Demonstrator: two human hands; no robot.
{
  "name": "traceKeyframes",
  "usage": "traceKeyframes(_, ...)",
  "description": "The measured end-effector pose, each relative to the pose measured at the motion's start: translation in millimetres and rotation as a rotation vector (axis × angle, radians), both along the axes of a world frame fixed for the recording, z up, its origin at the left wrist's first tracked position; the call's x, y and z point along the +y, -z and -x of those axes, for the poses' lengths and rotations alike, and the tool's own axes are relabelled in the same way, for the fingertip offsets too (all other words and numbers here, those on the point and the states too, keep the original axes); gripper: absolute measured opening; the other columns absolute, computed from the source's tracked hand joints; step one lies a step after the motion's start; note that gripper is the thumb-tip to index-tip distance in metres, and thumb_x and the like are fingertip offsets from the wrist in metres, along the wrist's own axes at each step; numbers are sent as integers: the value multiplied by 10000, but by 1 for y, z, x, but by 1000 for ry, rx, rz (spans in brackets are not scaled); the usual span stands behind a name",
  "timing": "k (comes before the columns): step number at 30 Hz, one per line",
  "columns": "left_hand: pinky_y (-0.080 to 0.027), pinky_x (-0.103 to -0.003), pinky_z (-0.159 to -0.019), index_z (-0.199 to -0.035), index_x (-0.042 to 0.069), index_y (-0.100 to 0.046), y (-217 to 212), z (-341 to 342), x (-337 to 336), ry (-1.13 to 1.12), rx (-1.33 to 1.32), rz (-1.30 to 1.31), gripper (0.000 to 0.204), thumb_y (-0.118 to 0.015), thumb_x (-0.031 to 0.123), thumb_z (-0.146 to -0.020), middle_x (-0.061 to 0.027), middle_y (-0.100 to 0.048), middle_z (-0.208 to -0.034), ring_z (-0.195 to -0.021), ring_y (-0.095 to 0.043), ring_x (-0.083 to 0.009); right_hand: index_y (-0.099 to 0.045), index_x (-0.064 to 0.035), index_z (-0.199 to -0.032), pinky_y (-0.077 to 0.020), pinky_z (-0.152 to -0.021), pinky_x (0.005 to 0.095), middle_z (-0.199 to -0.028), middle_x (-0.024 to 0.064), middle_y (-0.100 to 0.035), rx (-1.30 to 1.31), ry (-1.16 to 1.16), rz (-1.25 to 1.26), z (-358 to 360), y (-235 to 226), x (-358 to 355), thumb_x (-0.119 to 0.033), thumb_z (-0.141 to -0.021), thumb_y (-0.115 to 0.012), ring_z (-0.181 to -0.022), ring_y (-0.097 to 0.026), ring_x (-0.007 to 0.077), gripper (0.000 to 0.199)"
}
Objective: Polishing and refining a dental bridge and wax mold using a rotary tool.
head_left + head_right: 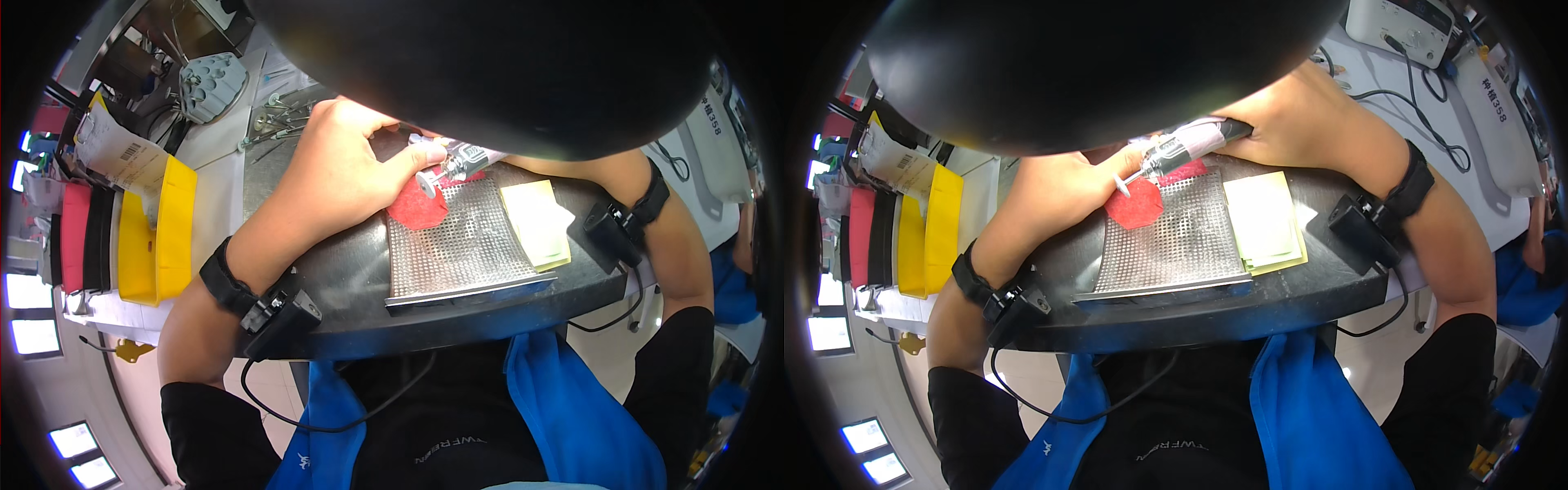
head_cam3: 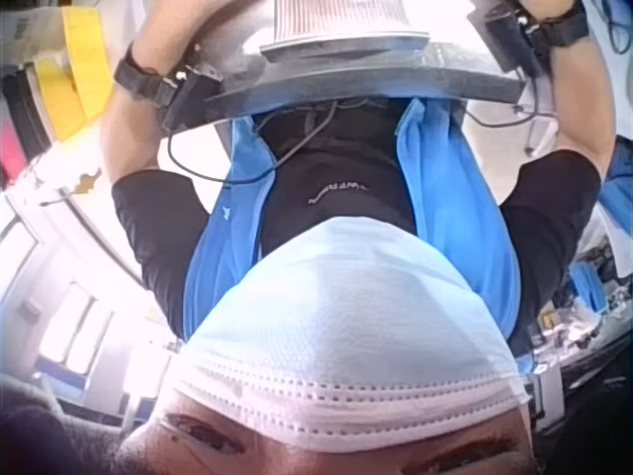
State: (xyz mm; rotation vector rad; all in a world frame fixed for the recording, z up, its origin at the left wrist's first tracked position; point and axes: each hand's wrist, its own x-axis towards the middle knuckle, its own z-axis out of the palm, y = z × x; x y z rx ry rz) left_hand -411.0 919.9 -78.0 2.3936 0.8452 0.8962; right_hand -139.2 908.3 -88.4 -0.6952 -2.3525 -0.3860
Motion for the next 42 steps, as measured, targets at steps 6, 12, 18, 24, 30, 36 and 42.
traceKeyframes(6,-553,-322,-756,-1005,43,-797,7,3,4,31,-78,-43,208,-826,127,-817,-124,-781,-929,-786,-724,-238,-791,-96,-1048,-566,-699,360,-946,106,-765,-29,56,277,-9,-14,-11,-158,-702,-831,-791,-720,296,354)
traceKeyframes(12,-410,-198,-615,-999,14,-791,-6,4,-27,169,-240,395,172,-816,138,-883,-76,-796,-996,-682,-570,-17,-737,-36,-1100,-596,-712,361,-970,113,-765,-22,-163,15,-21,-23,-11,16,-638,-767,-721,-726,281,465)
traceKeyframes(18,-562,-333,-958,-1178,3,-610,-23,-2,-59,375,-514,889,266,-716,83,-948,-133,-766,-1004,-1017,-735,-180,-753,26,-1048,-573,-665,303,-910,145,-759,39,-187,162,-11,-35,-33,-184,-734,-900,-771,-746,229,405)
traceKeyframes(24,-578,-340,-926,-1115,-7,-607,-21,-3,-61,370,-506,807,231,-727,101,-951,-153,-760,-988,-962,-751,-198,-745,36,-1047,-571,-660,301,-907,153,-757,1,-184,167,-17,-39,-40,-199,-716,-911,-764,-746,231,439)
traceKeyframes(30,-585,-336,-904,-1089,-28,-615,-22,-4,-58,381,-477,773,233,-747,70,-924,-162,-766,-925,-934,-757,-203,-737,47,-1046,-569,-656,299,-905,160,-755,-8,-158,169,-23,-35,-44,-215,-698,-922,-757,-746,234,472)
traceKeyframes(36,-590,-320,-863,-1043,-34,-641,-24,1,-55,404,-347,613,204,-762,41,-897,-161,-765,-914,-882,-756,-193,-730,57,-1044,-567,-651,297,-902,168,-752,-26,-91,163,-32,-28,-52,-230,-680,-933,-750,-746,236,506)
traceKeyframes(42,-588,-301,-857,-1043,-54,-669,-29,4,-54,391,-275,586,206,-771,27,-883,-145,-758,-919,-884,-750,-177,-717,67,-1038,-570,-641,301,-879,170,-750,8,-203,120,-18,-41,-50,-298,-630,-953,-722,-744,250,596)
